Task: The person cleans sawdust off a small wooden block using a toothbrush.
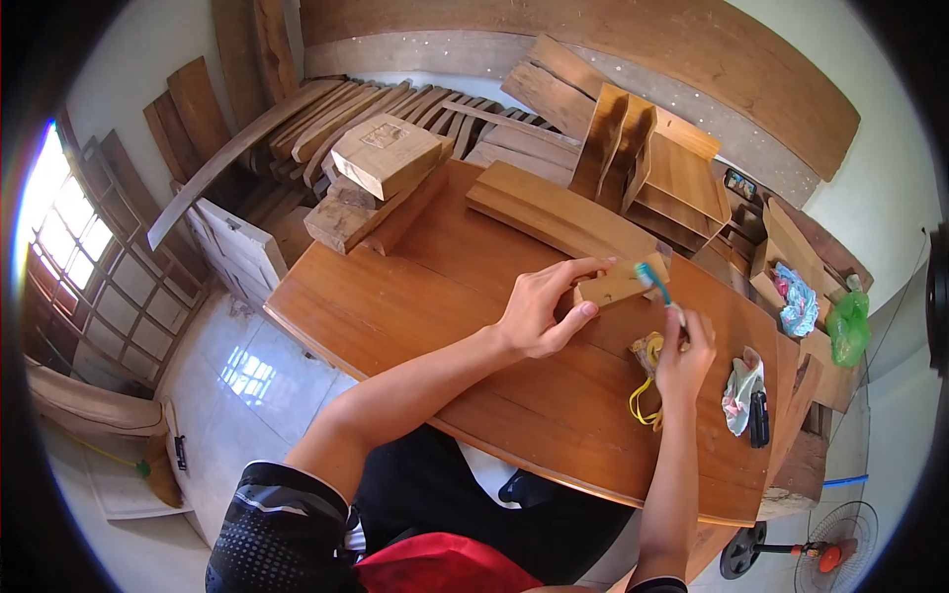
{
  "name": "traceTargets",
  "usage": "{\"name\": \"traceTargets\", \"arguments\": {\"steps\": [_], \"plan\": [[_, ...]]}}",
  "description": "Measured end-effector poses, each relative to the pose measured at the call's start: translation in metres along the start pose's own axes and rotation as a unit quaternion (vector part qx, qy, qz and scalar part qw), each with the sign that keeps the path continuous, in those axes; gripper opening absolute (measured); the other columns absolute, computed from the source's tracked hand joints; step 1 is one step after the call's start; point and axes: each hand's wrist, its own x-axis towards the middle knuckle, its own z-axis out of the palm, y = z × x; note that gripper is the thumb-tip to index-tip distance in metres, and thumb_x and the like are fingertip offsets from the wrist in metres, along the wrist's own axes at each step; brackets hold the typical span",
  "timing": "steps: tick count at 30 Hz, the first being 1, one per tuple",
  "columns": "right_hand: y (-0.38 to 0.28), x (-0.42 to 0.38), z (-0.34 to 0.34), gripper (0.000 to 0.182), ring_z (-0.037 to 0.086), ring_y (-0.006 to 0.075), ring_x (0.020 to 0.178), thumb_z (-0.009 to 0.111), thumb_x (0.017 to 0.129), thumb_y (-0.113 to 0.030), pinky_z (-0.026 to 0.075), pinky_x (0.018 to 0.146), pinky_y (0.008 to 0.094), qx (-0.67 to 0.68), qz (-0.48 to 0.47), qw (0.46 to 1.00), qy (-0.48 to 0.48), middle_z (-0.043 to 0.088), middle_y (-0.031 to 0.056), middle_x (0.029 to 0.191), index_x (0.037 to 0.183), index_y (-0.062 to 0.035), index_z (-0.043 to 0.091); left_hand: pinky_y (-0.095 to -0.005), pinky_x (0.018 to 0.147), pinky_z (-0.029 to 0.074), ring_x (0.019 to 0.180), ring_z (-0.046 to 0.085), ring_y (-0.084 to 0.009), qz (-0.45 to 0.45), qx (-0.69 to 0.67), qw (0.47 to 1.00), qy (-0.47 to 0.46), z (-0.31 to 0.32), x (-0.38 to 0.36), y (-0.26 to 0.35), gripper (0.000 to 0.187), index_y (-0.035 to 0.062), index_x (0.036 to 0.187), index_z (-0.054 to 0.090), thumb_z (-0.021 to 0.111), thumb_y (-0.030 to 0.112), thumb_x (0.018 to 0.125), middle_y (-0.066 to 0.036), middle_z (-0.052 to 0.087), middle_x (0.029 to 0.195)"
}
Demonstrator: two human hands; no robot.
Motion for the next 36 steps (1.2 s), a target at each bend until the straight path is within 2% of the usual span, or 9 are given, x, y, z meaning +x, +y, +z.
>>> {"name": "traceTargets", "arguments": {"steps": [8,15,18,20,23,25,28,31,36], "plan": [[-0.031,-0.01,0.01,0.012,0.05,0.0301,0.072,0.073,0.095,-0.013,0.036,0.068,0.0428,-0.019,-0.14,0.99,-0.019,0.053,0.0097,0.078,0.096,-0.0027,0.068,-0.0401,0.094,0.057,0.11,0.073,-0.0365,0.021,-0.009,1.0,0.021,0.003,0.0,-0.001,0.05,-0.0027,0.139,0.059,0.058,0.033,0.104,-0.021,0.07,0.135],[-0.004,0.0,-0.004,0.013,0.054,0.0298,0.076,0.075,0.095,-0.016,0.038,0.071,0.042,-0.058,-0.082,0.995,0.008,0.057,0.0091,0.078,0.093,-0.0045,0.07,-0.0427,0.096,0.057,0.11,0.073,-0.0376,0.023,0.006,1.0,0.01,0.004,-0.002,0.0,0.051,-0.0022,0.138,0.059,0.06,0.034,0.103,-0.022,0.069,0.136],[-0.023,-0.01,0.005,0.014,0.054,0.0306,0.076,0.075,0.094,-0.014,0.038,0.071,0.0418,-0.044,-0.134,0.99,-0.02,0.057,0.0102,0.079,0.09,-0.0032,0.067,-0.0385,0.072,0.052,0.079,0.066,-0.0296,0.06,-0.007,0.997,0.052,0.009,0.003,-0.001,0.05,0.0015,0.139,0.062,0.065,0.031,0.098,-0.017,0.069,0.102],[-0.03,-0.01,0.009,0.014,0.053,0.0308,0.076,0.075,0.093,-0.014,0.037,0.071,0.0418,-0.003,-0.151,0.988,-0.022,0.057,0.0106,0.079,0.089,-0.003,0.067,-0.0378,0.071,0.052,0.078,0.066,-0.0289,0.025,-0.016,0.999,0.035,0.007,0.002,0.001,0.05,0.0013,0.138,0.062,0.065,0.03,0.098,-0.017,0.069,0.102],[-0.004,0.001,-0.002,0.012,0.052,0.0293,0.071,0.074,0.095,-0.014,0.038,0.07,0.0416,-0.036,-0.098,0.995,0.008,0.056,0.0099,0.076,0.093,-0.0026,0.071,-0.0399,0.091,0.058,0.106,0.074,-0.0351,-0.041,-0.01,0.999,-0.022,-0.005,-0.001,0.012,0.049,-0.0032,0.137,0.06,0.06,0.03,0.101,-0.021,0.07,0.136],[0.01,0.008,-0.009,0.012,0.051,0.0276,0.068,0.075,0.096,-0.014,0.038,0.069,0.0409,-0.06,-0.056,0.996,0.046,0.056,0.009,0.074,0.094,-0.0032,0.072,-0.0385,0.089,0.058,0.106,0.074,-0.0338,0.035,0.014,0.999,0.009,0.001,0.001,0.003,0.049,-0.004,0.137,0.06,0.059,0.028,0.1,-0.021,0.07,0.137],[0.007,0.002,-0.005,0.012,0.052,0.028,0.069,0.076,0.095,-0.015,0.038,0.069,0.0415,-0.051,-0.074,0.996,0.03,0.057,0.0089,0.074,0.093,-0.0041,0.072,-0.0383,0.068,0.055,0.071,0.067,-0.0309,0.056,-0.022,0.997,0.052,0.008,0.001,0.001,0.051,0.0019,0.138,0.063,0.068,0.028,0.095,-0.018,0.074,0.1],[-0.023,-0.007,0.003,0.013,0.053,0.029,0.07,0.077,0.094,-0.016,0.039,0.07,0.0425,-0.02,-0.118,0.993,0.0,0.057,0.0092,0.075,0.092,-0.0047,0.071,-0.0388,0.093,0.057,0.11,0.074,-0.0345,0.026,-0.003,1.0,-0.002,0.001,0.001,0.004,0.047,-0.006,0.135,0.059,0.059,0.025,0.1,-0.023,0.069,0.138],[-0.005,-0.002,-0.003,0.014,0.053,0.0282,0.07,0.078,0.093,-0.017,0.04,0.07,0.0411,-0.051,-0.087,0.995,0.002,0.059,0.0088,0.076,0.09,-0.0051,0.071,-0.0399,0.088,0.058,0.103,0.073,-0.0365,0.079,-0.021,0.995,0.053,0.01,0.005,-0.003,0.047,0.0005,0.136,0.062,0.064,0.029,0.099,-0.019,0.073,0.127]]}}
